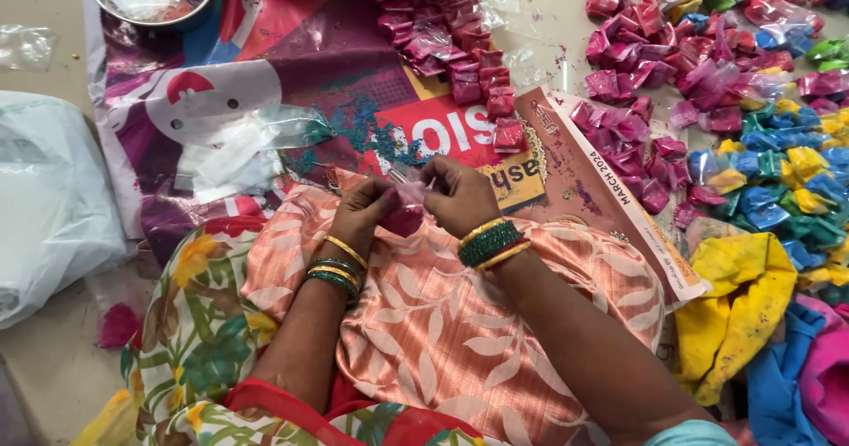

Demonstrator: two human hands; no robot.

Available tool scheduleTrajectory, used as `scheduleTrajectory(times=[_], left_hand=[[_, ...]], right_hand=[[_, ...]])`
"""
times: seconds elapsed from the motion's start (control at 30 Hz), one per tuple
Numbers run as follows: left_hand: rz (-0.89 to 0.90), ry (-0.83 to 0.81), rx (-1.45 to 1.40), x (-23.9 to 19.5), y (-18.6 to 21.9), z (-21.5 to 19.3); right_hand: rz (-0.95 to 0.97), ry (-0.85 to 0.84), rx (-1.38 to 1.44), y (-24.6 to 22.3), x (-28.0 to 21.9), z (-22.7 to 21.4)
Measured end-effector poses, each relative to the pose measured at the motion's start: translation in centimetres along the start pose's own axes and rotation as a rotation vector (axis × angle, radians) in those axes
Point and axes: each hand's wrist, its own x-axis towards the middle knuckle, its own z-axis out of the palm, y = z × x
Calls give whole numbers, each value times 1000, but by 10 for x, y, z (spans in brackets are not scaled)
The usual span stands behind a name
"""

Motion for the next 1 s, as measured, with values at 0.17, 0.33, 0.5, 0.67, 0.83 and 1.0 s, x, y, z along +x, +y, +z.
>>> scheduleTrajectory(times=[0.17, 0.33, 0.5, 0.67, 0.83, 1.0], left_hand=[[6, -156, 16, 4, -16, -19], [23, -240, -16, 4, -4, -7], [-81, 108, -21, -1, 26, 8], [-134, 138, -46, 8, 13, -4], [-151, 148, -19, 9, 15, -1], [-165, 163, 3, 11, 15, -2]], right_hand=[[-299, -46, -565, -32, -16, -2], [-75, -142, -239, 0, -6, -38], [115, 158, -36, 17, 2, -200], [43, 548, -445, 95, 23, -341], [117, 715, -1017, 222, 70, -425], [-367, 771, -1262, 158, 86, -308]])
